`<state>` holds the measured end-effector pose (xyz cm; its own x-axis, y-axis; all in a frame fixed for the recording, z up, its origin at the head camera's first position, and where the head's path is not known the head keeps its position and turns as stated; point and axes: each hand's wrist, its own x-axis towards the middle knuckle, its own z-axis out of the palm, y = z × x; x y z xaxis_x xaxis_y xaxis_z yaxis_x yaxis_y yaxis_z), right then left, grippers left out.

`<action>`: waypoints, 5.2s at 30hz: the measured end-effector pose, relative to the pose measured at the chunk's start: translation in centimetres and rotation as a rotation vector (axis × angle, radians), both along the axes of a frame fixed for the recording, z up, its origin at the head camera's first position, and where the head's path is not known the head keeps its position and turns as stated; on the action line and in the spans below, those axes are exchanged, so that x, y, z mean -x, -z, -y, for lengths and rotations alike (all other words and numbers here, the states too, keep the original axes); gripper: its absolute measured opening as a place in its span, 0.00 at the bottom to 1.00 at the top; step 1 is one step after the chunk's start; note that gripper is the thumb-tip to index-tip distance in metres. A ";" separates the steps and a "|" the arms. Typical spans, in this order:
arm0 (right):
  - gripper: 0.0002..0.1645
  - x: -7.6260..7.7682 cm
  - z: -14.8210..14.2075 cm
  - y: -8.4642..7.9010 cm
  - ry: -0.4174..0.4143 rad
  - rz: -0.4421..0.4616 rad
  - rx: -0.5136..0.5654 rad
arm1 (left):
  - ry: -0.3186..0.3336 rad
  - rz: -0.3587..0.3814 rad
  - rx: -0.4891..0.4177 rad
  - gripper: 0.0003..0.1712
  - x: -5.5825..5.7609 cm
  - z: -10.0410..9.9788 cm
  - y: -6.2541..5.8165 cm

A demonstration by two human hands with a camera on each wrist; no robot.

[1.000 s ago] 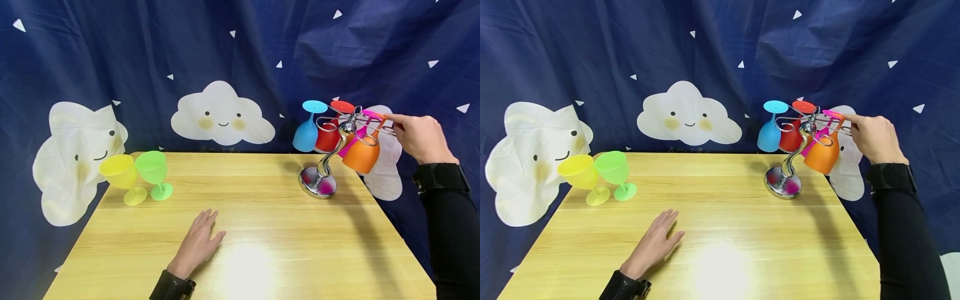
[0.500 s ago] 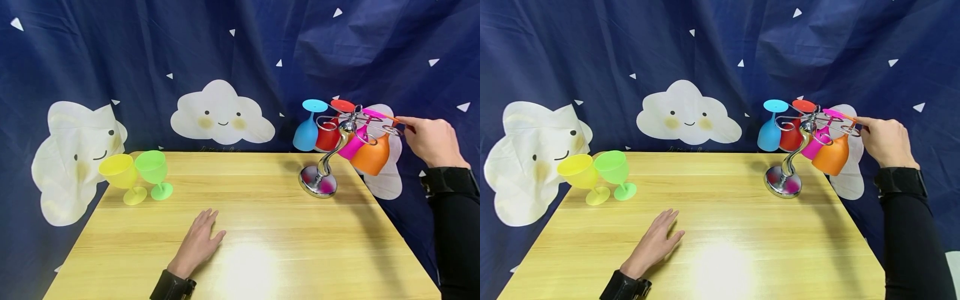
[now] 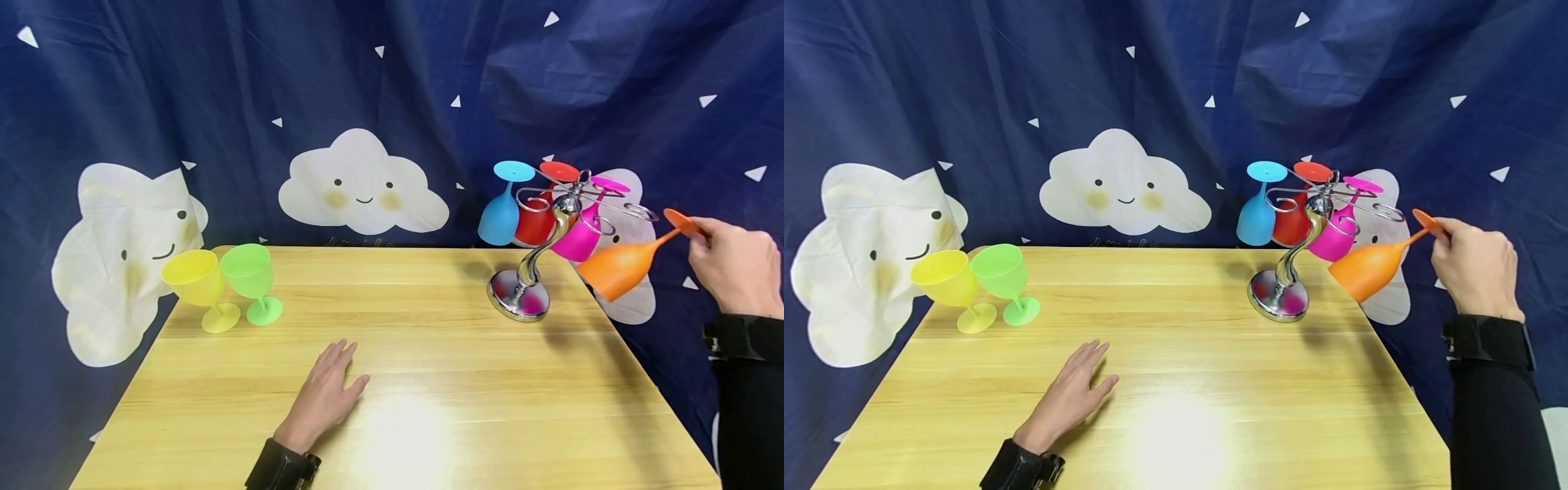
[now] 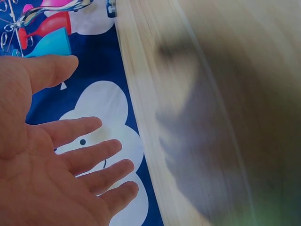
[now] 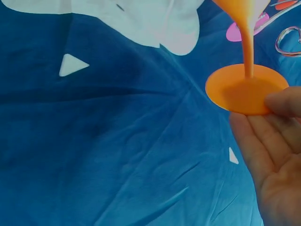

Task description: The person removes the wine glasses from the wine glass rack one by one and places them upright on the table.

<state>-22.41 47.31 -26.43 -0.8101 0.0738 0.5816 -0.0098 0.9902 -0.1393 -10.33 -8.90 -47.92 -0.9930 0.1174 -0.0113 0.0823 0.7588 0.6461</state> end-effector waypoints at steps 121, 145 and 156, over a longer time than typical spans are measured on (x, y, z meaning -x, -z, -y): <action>0.21 -7.4 30.4 20.5 -0.610 0.433 0.502 | -0.297 -0.398 -0.464 0.11 6.4 0.2 -1.3; 0.22 -9.3 22.9 21.2 -0.436 0.387 0.224 | -0.366 -0.199 -0.308 0.13 11.5 6.3 2.1; 0.25 -9.3 22.2 21.3 -0.426 0.427 0.209 | -0.327 -0.168 -0.276 0.13 12.9 7.0 2.5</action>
<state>-13.10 25.13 -47.77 -0.9506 -0.2295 0.2091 -0.2980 0.8632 -0.4074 -23.22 -15.91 -50.38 -0.9638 -0.2265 0.1408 -0.0118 0.5635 0.8260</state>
